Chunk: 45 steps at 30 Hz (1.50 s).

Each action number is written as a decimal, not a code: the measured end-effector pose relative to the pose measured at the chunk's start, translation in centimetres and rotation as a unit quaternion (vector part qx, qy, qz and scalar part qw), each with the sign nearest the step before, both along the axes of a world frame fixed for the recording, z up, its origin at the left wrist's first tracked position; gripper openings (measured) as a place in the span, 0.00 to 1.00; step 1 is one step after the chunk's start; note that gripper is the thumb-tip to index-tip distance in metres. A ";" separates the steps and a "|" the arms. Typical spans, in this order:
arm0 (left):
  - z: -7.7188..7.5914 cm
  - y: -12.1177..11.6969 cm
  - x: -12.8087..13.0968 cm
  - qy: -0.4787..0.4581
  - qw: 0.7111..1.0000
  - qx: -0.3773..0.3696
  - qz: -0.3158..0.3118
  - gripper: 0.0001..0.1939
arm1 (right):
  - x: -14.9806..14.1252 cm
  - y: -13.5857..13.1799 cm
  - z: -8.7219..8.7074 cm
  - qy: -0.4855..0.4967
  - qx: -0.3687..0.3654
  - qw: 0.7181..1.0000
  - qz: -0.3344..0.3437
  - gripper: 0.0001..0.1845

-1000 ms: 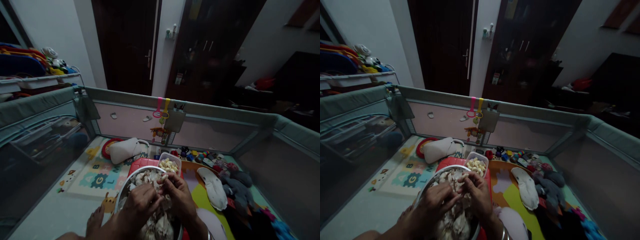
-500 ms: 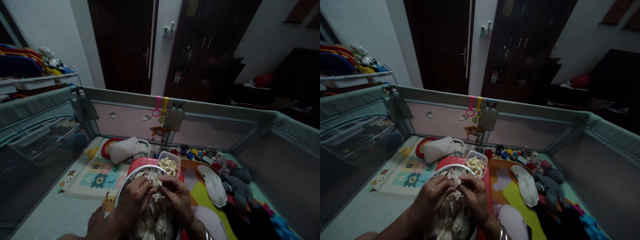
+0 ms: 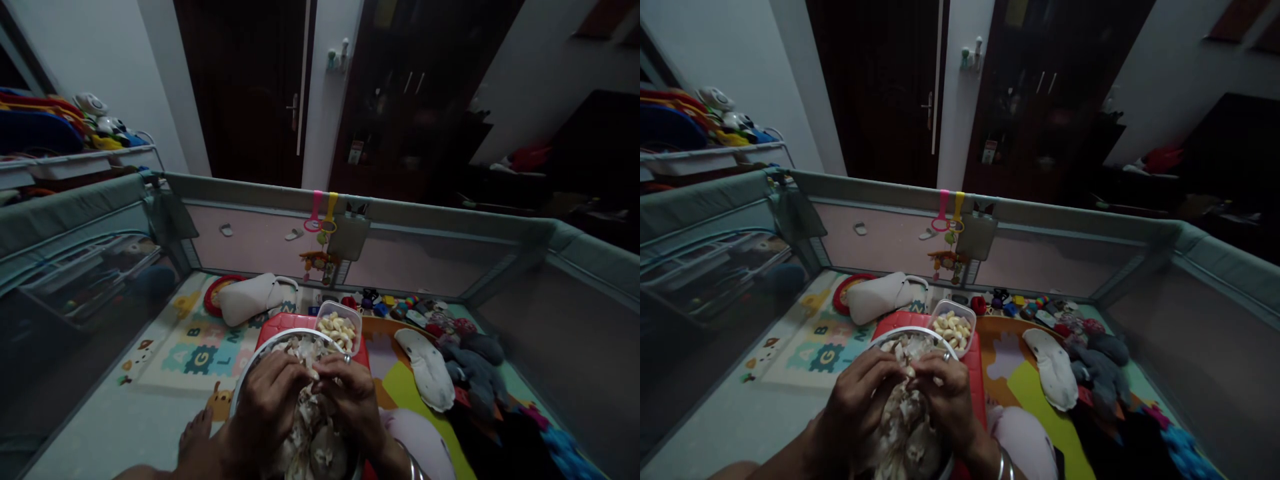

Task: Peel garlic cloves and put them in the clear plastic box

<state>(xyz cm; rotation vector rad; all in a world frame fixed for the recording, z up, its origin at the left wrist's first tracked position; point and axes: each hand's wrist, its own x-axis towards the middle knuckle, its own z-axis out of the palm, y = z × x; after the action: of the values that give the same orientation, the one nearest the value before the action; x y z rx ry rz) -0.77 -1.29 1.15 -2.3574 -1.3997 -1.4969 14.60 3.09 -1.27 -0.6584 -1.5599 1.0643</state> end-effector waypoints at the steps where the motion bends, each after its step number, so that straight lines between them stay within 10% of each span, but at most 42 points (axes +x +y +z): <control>1: -0.1 0.0 0.0 0.002 1.000 -0.005 0.006 0.10 | 0.0 0.0 0.0 0.003 -0.017 1.000 0.006 0.08; 13: -0.5 0.2 0.4 0.059 0.998 -0.029 0.004 0.11 | -0.3 1.0 0.8 0.160 -0.362 0.910 0.126 0.14; 45: 1.5 0.0 0.7 0.128 0.990 0.059 -0.023 0.12 | -0.4 0.5 0.6 0.180 -0.377 0.898 0.135 0.19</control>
<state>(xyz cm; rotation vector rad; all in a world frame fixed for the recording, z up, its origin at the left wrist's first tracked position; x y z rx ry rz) -0.03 -1.33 2.61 -2.4182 -1.1747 -1.1962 14.21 3.59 -0.66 -0.7035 -0.8968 1.9199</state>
